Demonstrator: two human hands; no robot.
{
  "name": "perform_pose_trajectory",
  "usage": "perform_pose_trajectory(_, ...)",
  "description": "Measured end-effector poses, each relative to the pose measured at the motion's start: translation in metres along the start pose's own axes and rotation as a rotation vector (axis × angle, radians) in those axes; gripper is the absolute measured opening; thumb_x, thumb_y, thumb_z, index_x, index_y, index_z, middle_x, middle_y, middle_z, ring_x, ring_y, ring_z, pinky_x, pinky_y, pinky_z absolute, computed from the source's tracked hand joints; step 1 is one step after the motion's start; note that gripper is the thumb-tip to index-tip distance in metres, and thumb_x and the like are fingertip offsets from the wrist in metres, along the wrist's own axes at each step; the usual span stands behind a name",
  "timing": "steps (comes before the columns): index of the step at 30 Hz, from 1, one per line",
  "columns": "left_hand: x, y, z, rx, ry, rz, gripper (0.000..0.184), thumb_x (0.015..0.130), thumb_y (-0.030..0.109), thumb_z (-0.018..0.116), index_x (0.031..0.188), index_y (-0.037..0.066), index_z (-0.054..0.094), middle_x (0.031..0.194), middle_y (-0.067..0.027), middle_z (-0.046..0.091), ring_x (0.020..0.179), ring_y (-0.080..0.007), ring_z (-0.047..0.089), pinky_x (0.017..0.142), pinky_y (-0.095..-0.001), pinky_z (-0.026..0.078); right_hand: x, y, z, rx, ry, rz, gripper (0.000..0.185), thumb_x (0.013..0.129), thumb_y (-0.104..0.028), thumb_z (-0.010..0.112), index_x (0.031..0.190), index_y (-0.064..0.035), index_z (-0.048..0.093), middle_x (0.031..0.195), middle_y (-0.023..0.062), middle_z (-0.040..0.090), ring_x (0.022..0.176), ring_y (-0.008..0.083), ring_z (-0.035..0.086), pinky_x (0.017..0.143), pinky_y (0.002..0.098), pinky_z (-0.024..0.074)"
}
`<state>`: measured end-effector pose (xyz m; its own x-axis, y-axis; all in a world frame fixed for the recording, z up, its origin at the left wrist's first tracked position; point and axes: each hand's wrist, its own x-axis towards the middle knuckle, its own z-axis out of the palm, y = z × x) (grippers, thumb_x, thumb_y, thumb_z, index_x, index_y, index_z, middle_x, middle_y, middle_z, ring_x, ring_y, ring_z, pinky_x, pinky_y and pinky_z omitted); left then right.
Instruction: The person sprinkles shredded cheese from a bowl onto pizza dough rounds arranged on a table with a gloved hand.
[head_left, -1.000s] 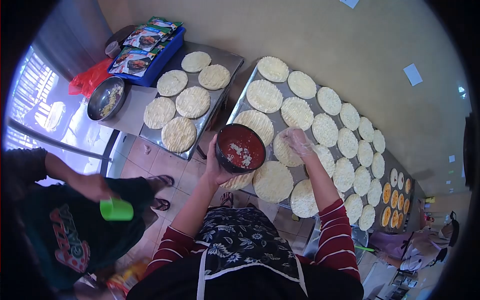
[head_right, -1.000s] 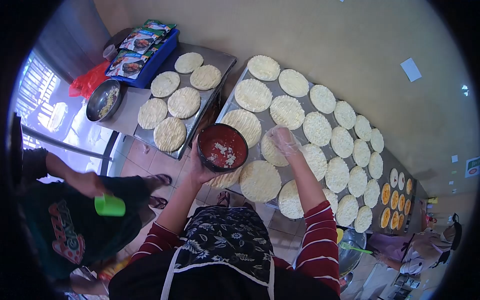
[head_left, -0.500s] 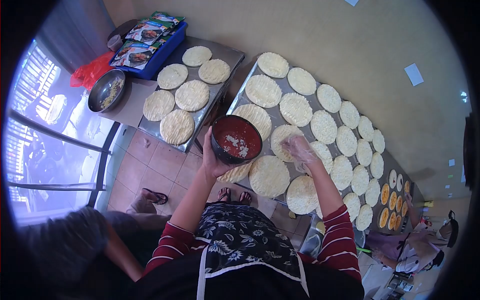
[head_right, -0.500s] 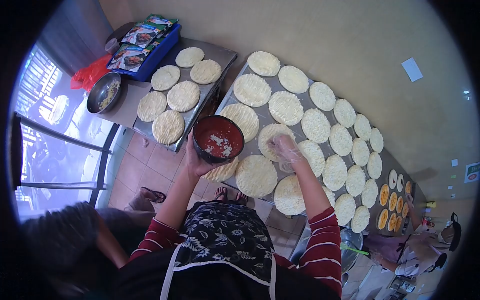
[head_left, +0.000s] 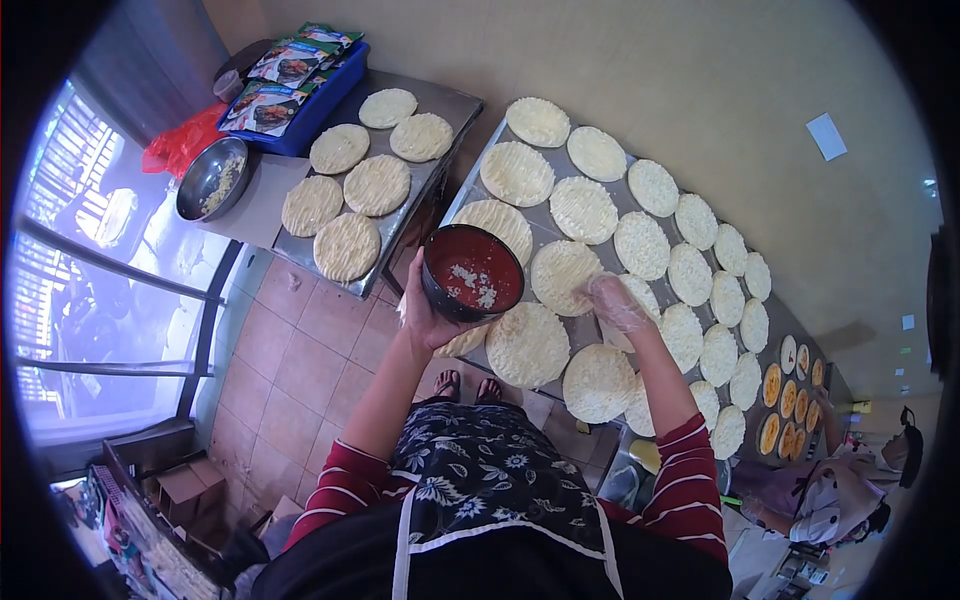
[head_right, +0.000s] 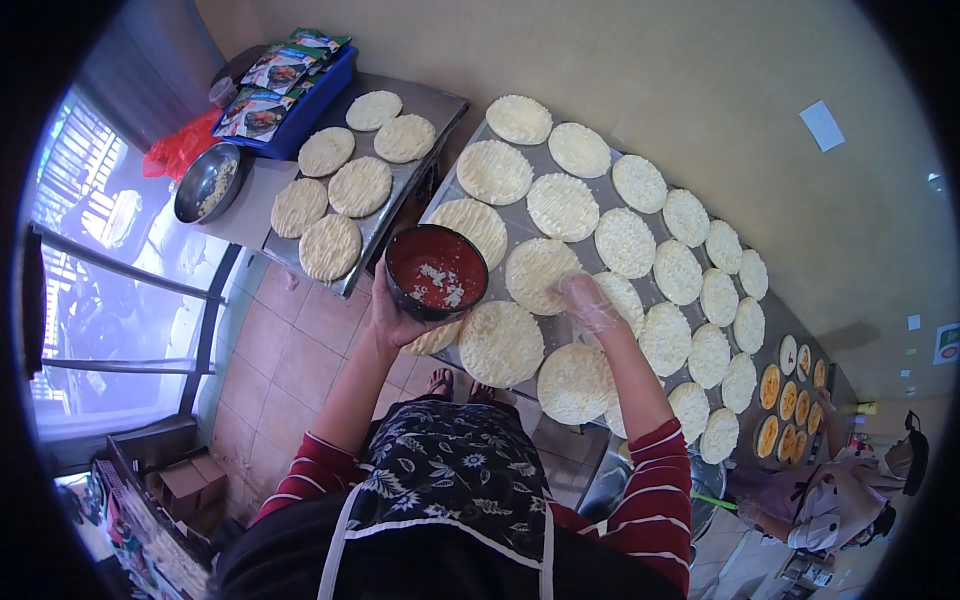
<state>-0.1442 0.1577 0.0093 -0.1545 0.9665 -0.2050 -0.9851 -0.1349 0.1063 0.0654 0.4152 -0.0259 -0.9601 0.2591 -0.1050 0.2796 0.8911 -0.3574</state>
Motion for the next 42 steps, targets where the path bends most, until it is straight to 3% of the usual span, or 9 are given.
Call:
perform_pose_trajectory(12,0.004,-0.019,-0.001,0.083,-0.027,0.01,0.068,0.085,0.063,0.037,0.133,0.015,0.04,0.131,-0.0121,0.046,0.118,-0.0321,0.047,0.096,-0.0554,0.038,0.011,0.041,-0.008,0.065,0.241,0.148,0.009,0.076,-0.004,0.064,0.084,-0.001,0.065,0.078,0.0138,0.062,0.072,0.0257,0.061,0.067,0.0324,0.0477)
perform_pose_trajectory(15,0.006,-0.024,-0.002,0.106,-0.005,0.01,0.066,0.086,0.06,0.038,0.133,0.014,0.041,0.13,-0.0122,0.048,0.118,-0.0304,0.048,0.098,-0.052,0.038,0.018,-0.012,-0.049,0.21,0.25,0.171,0.009,0.076,-0.005,0.065,0.084,-0.0017,0.066,0.08,0.0125,0.064,0.072,0.0233,0.061,0.067,0.0325,0.0482)
perform_pose_trajectory(19,0.015,-0.03,-0.003,0.142,0.016,-0.037,0.06,0.088,0.054,0.042,0.128,0.01,0.045,0.123,-0.0126,0.054,0.111,-0.0286,0.054,0.097,-0.048,0.041,0.033,-0.108,-0.079,0.724,0.057,-0.071,0.02,0.081,-0.023,0.063,0.09,-0.0047,0.066,0.089,0.0113,0.064,0.077,0.0269,0.06,0.07,0.0351,0.0472)
perform_pose_trajectory(22,0.024,-0.032,-0.01,0.18,0.046,-0.088,0.054,0.088,0.05,0.046,0.119,0.007,0.052,0.114,-0.0135,0.059,0.104,-0.0272,0.058,0.093,-0.0425,0.045,0.041,-0.134,-0.03,0.28,0.218,-0.419,0.021,0.082,-0.016,0.06,0.099,-0.0046,0.06,0.095,0.0142,0.058,0.091,0.0307,0.056,0.083,0.0387,0.0438)
perform_pose_trajectory(28,0.023,-0.019,-0.007,0.294,0.1,-0.117,0.053,0.087,0.05,0.048,0.116,0.006,0.055,0.104,-0.0117,0.064,0.095,-0.0231,0.062,0.086,-0.0394,0.049,0.037,-0.128,-0.044,0.319,-0.309,-0.542,0.025,0.08,-0.011,0.058,0.103,-0.004,0.056,0.099,0.0183,0.055,0.092,0.0348,0.054,0.077,0.0399,0.0461)
perform_pose_trajectory(30,0.028,-0.016,-0.017,0.375,0.128,-0.129,0.054,0.086,0.05,0.049,0.117,0.007,0.054,0.104,-0.0117,0.063,0.098,-0.0232,0.061,0.088,-0.0405,0.048,0.041,-0.13,-0.058,0.144,0.058,-0.405,0.026,0.078,-0.007,0.058,0.103,-0.0023,0.056,0.1,0.0176,0.056,0.092,0.0338,0.055,0.077,0.0398,0.047)
perform_pose_trajectory(36,0.021,-0.01,0.011,0.279,0.146,-0.02,0.054,0.087,0.048,0.047,0.119,0.005,0.053,0.108,-0.0123,0.062,0.094,-0.0247,0.061,0.088,-0.0416,0.047,0.027,-0.124,-0.031,0.343,-0.133,-0.627,0.033,0.072,-0.001,0.059,0.105,-0.001,0.055,0.106,0.0174,0.056,0.098,0.0333,0.055,0.084,0.0402,0.0457)
perform_pose_trajectory(38,0.022,-0.005,0.021,0.314,0.112,-0.029,0.054,0.087,0.047,0.048,0.119,0.004,0.052,0.107,-0.0125,0.062,0.094,-0.0243,0.062,0.086,-0.0394,0.049,0.026,-0.139,-0.043,0.104,0.361,-0.435,0.032,0.071,0.0,0.057,0.104,0.0007,0.056,0.1,0.0188,0.058,0.095,0.0338,0.057,0.084,0.0402,0.0461)
perform_pose_trajectory(42,0.029,-0.008,0.026,0.41,0.2,-0.008,0.051,0.088,0.046,0.048,0.117,0.005,0.053,0.105,-0.0116,0.063,0.092,-0.0229,0.062,0.085,-0.0385,0.05,0.019,-0.134,-0.005,0.337,0.216,-0.271,0.021,0.074,-0.003,0.053,0.093,0.002,0.059,0.095,0.0193,0.06,0.087,0.0337,0.059,0.075,0.0413,0.0489)
